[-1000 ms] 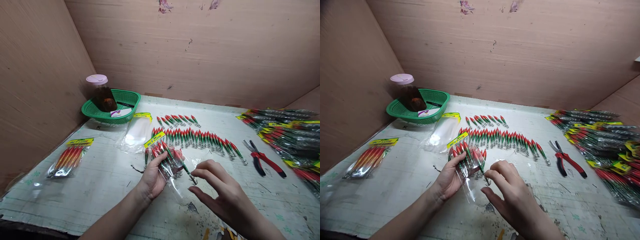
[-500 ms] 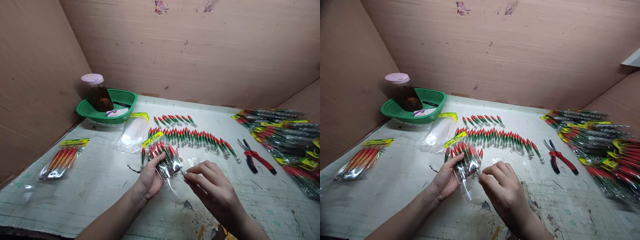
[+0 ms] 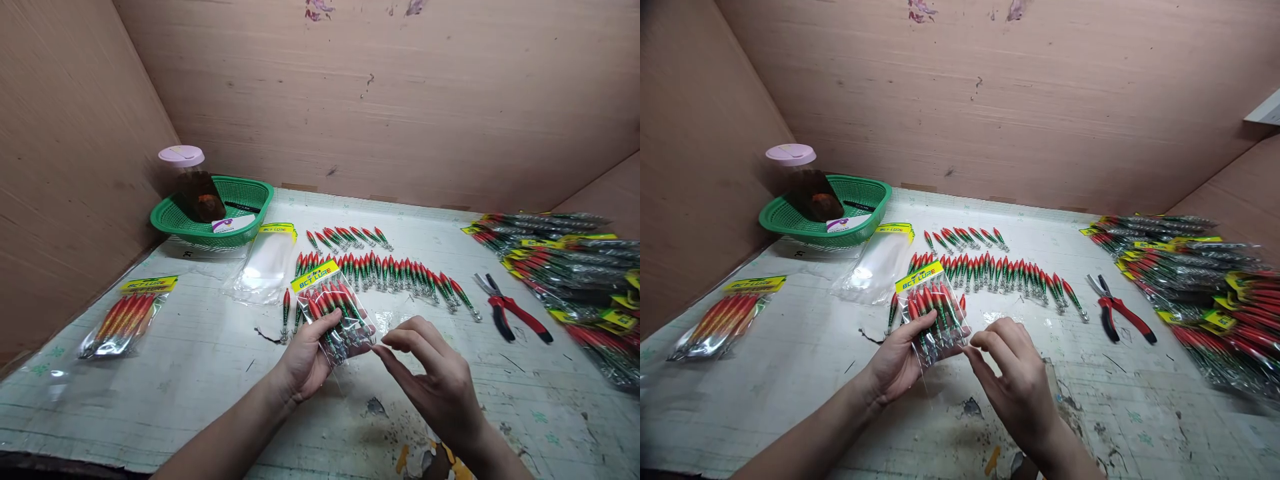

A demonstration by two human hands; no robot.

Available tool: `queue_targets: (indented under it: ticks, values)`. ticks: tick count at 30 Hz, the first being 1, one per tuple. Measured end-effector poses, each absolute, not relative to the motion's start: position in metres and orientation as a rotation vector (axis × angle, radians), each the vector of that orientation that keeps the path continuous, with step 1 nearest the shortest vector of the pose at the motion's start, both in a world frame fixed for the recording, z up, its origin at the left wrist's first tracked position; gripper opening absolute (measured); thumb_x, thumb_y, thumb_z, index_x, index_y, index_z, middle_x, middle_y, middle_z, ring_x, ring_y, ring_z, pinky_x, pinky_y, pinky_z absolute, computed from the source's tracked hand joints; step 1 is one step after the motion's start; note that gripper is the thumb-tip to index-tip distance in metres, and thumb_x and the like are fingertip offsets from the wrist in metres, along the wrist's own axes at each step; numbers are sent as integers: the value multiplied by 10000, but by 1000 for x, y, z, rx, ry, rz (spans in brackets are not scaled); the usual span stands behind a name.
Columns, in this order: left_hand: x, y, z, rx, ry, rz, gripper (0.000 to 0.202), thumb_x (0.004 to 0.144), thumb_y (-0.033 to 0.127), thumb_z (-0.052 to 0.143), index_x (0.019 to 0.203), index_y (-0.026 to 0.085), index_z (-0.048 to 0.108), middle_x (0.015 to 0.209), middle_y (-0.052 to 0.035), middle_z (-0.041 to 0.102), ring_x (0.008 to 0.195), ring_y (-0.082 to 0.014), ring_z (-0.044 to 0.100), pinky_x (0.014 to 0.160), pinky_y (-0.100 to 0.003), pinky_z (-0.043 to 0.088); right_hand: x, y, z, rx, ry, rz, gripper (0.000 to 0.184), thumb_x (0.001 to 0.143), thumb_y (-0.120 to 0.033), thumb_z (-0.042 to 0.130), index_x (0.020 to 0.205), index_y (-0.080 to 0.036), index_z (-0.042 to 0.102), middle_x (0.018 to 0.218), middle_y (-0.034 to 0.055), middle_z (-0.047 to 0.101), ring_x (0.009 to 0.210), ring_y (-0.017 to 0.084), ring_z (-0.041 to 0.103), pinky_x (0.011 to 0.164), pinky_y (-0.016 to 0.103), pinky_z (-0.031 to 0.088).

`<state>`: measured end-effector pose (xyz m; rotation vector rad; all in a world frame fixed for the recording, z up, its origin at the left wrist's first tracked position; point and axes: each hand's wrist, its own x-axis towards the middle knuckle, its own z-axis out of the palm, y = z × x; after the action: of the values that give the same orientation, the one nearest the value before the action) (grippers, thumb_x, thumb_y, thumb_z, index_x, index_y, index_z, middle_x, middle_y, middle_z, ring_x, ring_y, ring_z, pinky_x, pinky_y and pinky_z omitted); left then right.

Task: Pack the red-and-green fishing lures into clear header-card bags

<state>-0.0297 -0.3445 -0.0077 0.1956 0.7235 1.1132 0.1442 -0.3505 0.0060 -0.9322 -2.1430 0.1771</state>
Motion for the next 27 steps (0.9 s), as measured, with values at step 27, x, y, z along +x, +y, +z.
queue_targets:
  ticks: [27]
  values:
    - [-30, -343, -13, 221, 723, 1101, 216, 854, 211, 548, 955, 75, 683, 995, -149, 709, 890, -275, 684, 842, -444, 546, 137, -366, -2, -957, -2027, -11, 157, 787, -50, 633, 900, -159, 620, 673, 8, 518, 647, 129, 455, 622, 301, 362]
